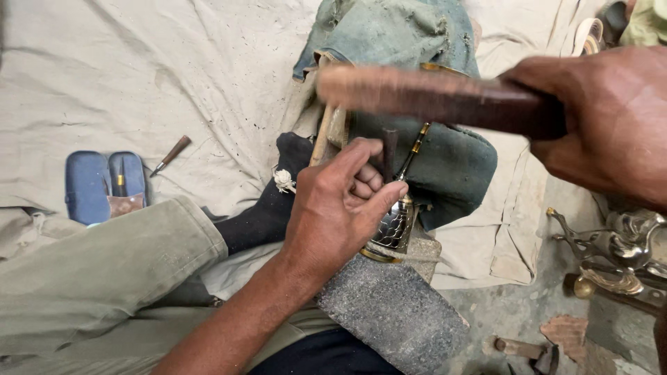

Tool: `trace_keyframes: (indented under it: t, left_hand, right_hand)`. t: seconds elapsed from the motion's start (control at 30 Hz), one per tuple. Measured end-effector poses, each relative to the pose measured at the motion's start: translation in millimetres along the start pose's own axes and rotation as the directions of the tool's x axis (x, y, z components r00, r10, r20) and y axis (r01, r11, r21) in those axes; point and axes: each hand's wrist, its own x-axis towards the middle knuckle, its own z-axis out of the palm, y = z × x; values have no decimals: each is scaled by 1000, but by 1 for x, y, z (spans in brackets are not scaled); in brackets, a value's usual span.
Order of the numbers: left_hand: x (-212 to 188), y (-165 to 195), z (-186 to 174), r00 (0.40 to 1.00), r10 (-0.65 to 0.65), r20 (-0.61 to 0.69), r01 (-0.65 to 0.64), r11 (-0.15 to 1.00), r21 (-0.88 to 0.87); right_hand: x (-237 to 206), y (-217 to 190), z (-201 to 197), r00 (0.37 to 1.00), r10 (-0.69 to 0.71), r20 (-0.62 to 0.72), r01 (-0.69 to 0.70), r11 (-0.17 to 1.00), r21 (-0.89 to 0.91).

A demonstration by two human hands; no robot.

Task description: The person sits on the ground holding a punch against a brass goblet and repeatedly strikes the punch with a wooden mallet to emboss a decorative pattern into the metal, repositioning the punch around the goblet's surface and steadying the goblet with the other hand.

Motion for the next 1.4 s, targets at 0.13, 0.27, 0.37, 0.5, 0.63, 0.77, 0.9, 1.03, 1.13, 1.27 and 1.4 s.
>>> trace_keyframes:
  t: [0.13,0.27,0.37,0.5,0.63,0.77,0.9,1.03,1.13,1.27,1.4]
  left_hand:
    - [-3,3,0,994,107,-7,-106,994,21]
    - [-4,4,0,992,118,33,-120,991,61]
    - [-4,5,0,992,104,76,-110,990,88]
    - [-6,6,0,978,195,74,-202,975,96]
    - [-7,6,-1,959,266,95,-276,955,112]
    - [-5,6,-2,933,340,113,-357,912,203]
    - [-2,8,-2,955,251,158,-275,949,157]
    - [-3,10,-3,959,226,170,-255,950,179]
    - [-4,10,-4,951,252,181,-280,948,150]
    - [-6,8,-5,915,350,200,-386,904,184]
    - [-5,5,-4,902,344,261,-398,896,195]
  right_hand:
    - [-12,15,20,994,55,94,-60,997,56]
    - [-26,27,42,997,19,-73,5,949,314]
    - [-34,32,59,997,79,-7,-74,954,292]
    - [-46,43,78,984,67,-164,26,861,508]
    - [-53,47,96,989,79,-123,3,832,555]
    - [-61,39,104,978,110,-175,5,832,554]
    - [-69,30,97,958,237,-160,-28,634,773]
    - [-77,24,97,967,183,-178,-62,845,531]
    - [-88,25,109,918,346,-192,-33,550,834]
    - [-110,35,128,930,351,-108,-194,718,668]
    - [-122,37,138,936,342,-79,-215,737,641]
